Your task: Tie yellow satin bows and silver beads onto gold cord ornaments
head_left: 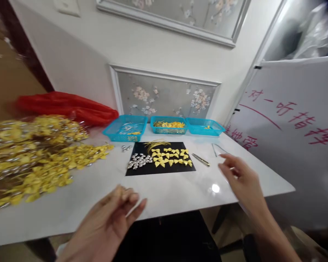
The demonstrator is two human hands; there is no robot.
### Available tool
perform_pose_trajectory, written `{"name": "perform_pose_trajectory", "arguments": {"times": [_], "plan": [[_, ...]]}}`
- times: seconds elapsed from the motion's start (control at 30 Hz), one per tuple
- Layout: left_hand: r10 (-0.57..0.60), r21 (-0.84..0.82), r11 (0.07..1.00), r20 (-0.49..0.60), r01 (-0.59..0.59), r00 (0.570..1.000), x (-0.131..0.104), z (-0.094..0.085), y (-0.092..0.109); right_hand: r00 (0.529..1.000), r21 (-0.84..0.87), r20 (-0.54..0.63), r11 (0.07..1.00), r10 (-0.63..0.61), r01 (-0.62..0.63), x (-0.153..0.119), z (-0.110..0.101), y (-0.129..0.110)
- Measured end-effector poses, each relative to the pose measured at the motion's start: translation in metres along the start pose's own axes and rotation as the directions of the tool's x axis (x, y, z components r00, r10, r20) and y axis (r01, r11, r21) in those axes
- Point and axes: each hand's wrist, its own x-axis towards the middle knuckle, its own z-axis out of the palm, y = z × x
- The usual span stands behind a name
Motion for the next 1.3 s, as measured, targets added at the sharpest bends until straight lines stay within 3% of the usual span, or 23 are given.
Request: {"name": "perform_pose_trajectory", "arguments": {"times": [0.03,0.07,0.1,0.13,0.23,0.4,0.53,0.6,0.67,0.7,0.73,0.8,0.87,0.9,1.03,1.13,1.3], "plan": [[-0.049,-0.032,0.998,0.063,0.051,0.997,-0.002,0.008,-0.002,0.988,0.104,0.027,0.984,-0.151,0.147,-0.015,0.005,-0.030],[-0.088,-0.040,0.995,0.106,0.092,0.990,-0.005,0.015,-0.005,0.922,0.278,0.017,0.888,-0.386,0.366,-0.029,0.009,-0.057],[-0.081,-0.051,0.995,0.130,0.088,0.988,-0.007,0.020,-0.007,0.846,0.393,-0.008,0.776,-0.533,0.493,-0.042,0.013,-0.081],[-0.076,-0.055,0.995,0.154,0.086,0.985,-0.009,0.024,-0.008,0.796,0.462,-0.059,0.691,-0.602,0.556,-0.052,0.018,-0.101],[-0.057,-0.062,0.996,0.211,0.071,0.976,-0.013,0.027,-0.012,0.736,0.499,-0.133,0.597,-0.664,0.629,-0.064,0.032,-0.137],[-0.032,-0.052,0.998,0.222,0.044,0.974,-0.019,0.022,-0.016,0.658,0.426,-0.257,0.528,-0.708,0.735,-0.059,0.045,-0.149],[0.019,0.101,0.994,0.233,-0.044,0.972,-0.021,0.021,-0.016,0.713,0.604,-0.137,0.512,-0.688,0.611,-0.056,0.041,-0.156],[0.152,0.221,0.956,0.186,-0.192,0.971,-0.018,0.019,-0.015,0.775,0.757,-0.040,0.487,-0.630,0.435,-0.053,0.039,-0.159],[0.314,0.301,0.889,0.146,-0.345,0.938,-0.014,0.016,-0.015,0.828,0.866,0.058,0.441,-0.558,0.236,-0.047,0.039,-0.161],[0.341,0.306,0.873,0.172,-0.379,0.924,-0.012,0.015,-0.015,0.848,0.903,0.105,0.408,-0.519,0.138,-0.043,0.039,-0.162],[0.308,0.282,0.886,0.235,-0.368,0.922,-0.011,0.013,-0.015,0.863,0.927,0.153,0.371,-0.481,0.043,-0.039,0.041,-0.162],[0.119,0.207,0.953,0.415,-0.221,0.902,-0.009,0.011,-0.016,0.878,0.947,0.249,0.294,-0.408,-0.132,-0.030,0.045,-0.162],[-0.069,0.159,0.987,0.553,-0.024,0.830,-0.008,0.008,-0.017,0.885,0.941,0.321,0.219,-0.336,-0.258,-0.020,0.050,-0.159],[-0.115,0.147,0.988,0.573,0.037,0.811,-0.008,0.006,-0.018,0.891,0.937,0.341,0.185,-0.300,-0.296,-0.014,0.052,-0.156],[-0.115,0.134,0.990,0.533,0.051,0.838,-0.007,-0.003,-0.017,0.923,0.933,0.358,0.027,-0.143,-0.358,0.012,0.053,-0.137],[-0.092,0.120,0.992,0.492,0.037,0.866,-0.006,-0.012,-0.012,0.952,0.951,0.306,-0.051,-0.025,-0.306,0.036,0.046,-0.116],[-0.063,0.075,0.997,0.435,0.034,0.898,-0.005,-0.020,-0.005,0.971,0.986,0.168,-0.020,0.171,-0.167,0.068,0.037,-0.077]]}}
